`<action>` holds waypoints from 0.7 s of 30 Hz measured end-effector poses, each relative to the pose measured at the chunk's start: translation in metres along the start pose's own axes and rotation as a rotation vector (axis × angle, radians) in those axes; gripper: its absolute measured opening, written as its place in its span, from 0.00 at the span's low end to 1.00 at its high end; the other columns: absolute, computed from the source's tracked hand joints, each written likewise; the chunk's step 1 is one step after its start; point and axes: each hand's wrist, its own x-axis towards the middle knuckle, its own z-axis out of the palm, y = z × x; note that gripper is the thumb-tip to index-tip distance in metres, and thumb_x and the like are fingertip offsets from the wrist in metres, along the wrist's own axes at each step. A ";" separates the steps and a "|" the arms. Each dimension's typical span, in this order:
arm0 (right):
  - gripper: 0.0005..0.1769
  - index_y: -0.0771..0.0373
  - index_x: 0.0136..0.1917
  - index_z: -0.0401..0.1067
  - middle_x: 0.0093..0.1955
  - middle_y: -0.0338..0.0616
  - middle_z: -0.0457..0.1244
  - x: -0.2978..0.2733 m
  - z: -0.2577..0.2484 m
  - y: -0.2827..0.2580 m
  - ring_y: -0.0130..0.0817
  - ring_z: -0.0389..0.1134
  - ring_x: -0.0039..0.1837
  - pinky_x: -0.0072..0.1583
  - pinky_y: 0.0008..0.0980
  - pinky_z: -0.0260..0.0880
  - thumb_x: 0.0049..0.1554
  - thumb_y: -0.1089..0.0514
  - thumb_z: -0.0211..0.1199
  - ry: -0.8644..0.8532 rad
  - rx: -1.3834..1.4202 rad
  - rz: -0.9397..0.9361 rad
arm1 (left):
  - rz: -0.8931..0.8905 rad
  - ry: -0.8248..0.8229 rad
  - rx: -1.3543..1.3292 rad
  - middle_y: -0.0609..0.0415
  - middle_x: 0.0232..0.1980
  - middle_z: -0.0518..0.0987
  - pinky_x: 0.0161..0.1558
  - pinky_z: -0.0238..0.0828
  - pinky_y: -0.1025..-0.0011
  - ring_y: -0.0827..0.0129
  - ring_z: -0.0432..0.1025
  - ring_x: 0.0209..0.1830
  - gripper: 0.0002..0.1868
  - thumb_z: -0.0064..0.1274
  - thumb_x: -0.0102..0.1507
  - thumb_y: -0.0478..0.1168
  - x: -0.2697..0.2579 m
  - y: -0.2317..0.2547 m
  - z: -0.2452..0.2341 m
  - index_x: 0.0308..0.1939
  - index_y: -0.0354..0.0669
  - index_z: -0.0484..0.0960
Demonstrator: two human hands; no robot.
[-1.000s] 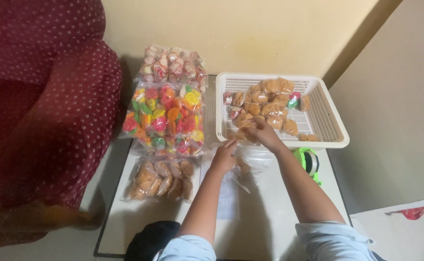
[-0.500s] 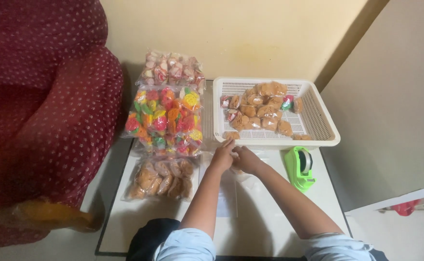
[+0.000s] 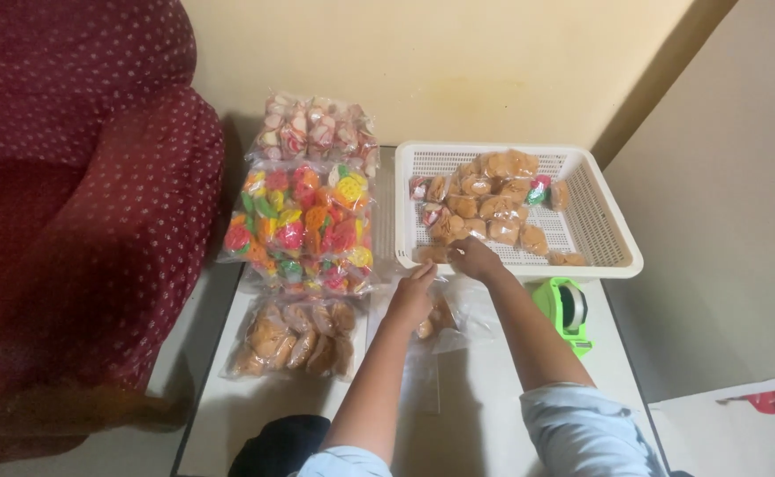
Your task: Packing small individually wrapped snack packets from a white basket into a larger clear plastic bag.
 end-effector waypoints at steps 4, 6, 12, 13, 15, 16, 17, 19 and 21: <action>0.39 0.55 0.76 0.65 0.80 0.61 0.51 -0.088 -0.063 -0.095 0.58 0.52 0.80 0.79 0.49 0.51 0.60 0.32 0.48 -0.246 0.017 0.064 | -0.079 -0.047 0.008 0.50 0.80 0.59 0.75 0.56 0.68 0.61 0.59 0.76 0.35 0.39 0.61 0.21 -0.014 0.026 -0.021 0.74 0.40 0.66; 0.43 0.58 0.76 0.66 0.80 0.68 0.50 -0.070 -0.056 -0.097 0.62 0.49 0.81 0.80 0.51 0.48 0.57 0.31 0.47 -0.321 0.065 0.043 | -0.094 -0.089 0.046 0.52 0.81 0.57 0.76 0.56 0.67 0.60 0.59 0.76 0.35 0.39 0.61 0.22 -0.015 0.035 -0.030 0.74 0.42 0.66; 0.38 0.67 0.74 0.64 0.77 0.65 0.54 -0.042 -0.037 -0.076 0.62 0.51 0.80 0.79 0.53 0.48 0.59 0.41 0.47 -0.382 0.182 -0.052 | -0.064 -0.106 0.053 0.51 0.81 0.56 0.76 0.54 0.68 0.60 0.59 0.76 0.37 0.41 0.60 0.21 -0.008 0.026 -0.025 0.75 0.41 0.64; 0.38 0.67 0.74 0.64 0.77 0.65 0.54 -0.028 -0.028 -0.065 0.62 0.51 0.80 0.79 0.53 0.48 0.59 0.41 0.47 -0.383 0.184 -0.054 | -0.066 -0.106 0.055 0.51 0.81 0.56 0.76 0.54 0.68 0.60 0.59 0.76 0.37 0.41 0.60 0.21 -0.011 0.027 -0.026 0.75 0.41 0.64; 0.40 0.61 0.73 0.68 0.76 0.61 0.56 0.000 -0.012 -0.043 0.58 0.54 0.79 0.77 0.51 0.52 0.59 0.33 0.53 -0.390 0.122 -0.025 | -0.046 -0.097 0.064 0.50 0.81 0.56 0.76 0.55 0.65 0.59 0.58 0.77 0.37 0.41 0.60 0.21 -0.014 0.031 -0.028 0.75 0.39 0.64; 0.40 0.61 0.73 0.68 0.76 0.61 0.56 0.004 -0.014 -0.042 0.58 0.54 0.79 0.77 0.51 0.52 0.59 0.33 0.53 -0.389 0.124 -0.026 | -0.045 -0.098 0.067 0.50 0.81 0.56 0.76 0.55 0.65 0.59 0.58 0.77 0.37 0.41 0.60 0.21 -0.014 0.032 -0.029 0.75 0.39 0.64; 0.36 0.66 0.70 0.70 0.71 0.61 0.61 0.007 -0.014 -0.040 0.53 0.60 0.72 0.72 0.43 0.57 0.57 0.41 0.56 -0.483 0.281 0.002 | -0.051 -0.096 0.066 0.50 0.81 0.57 0.76 0.56 0.65 0.58 0.59 0.77 0.37 0.42 0.60 0.21 -0.014 0.033 -0.029 0.75 0.39 0.64; 0.32 0.70 0.67 0.73 0.65 0.61 0.67 0.023 -0.006 -0.030 0.48 0.66 0.66 0.66 0.35 0.62 0.55 0.49 0.59 -0.574 0.437 0.027 | -0.057 -0.093 0.067 0.50 0.81 0.57 0.76 0.56 0.65 0.58 0.59 0.76 0.37 0.42 0.60 0.21 -0.014 0.030 -0.027 0.74 0.39 0.64; 0.27 0.54 0.57 0.82 0.62 0.53 0.69 0.047 0.010 -0.014 0.54 0.66 0.69 0.70 0.43 0.63 0.53 0.39 0.58 -0.434 -0.013 -0.044 | -0.009 -0.054 0.072 0.50 0.80 0.60 0.74 0.59 0.63 0.55 0.62 0.74 0.35 0.40 0.60 0.21 -0.014 0.023 -0.021 0.73 0.40 0.66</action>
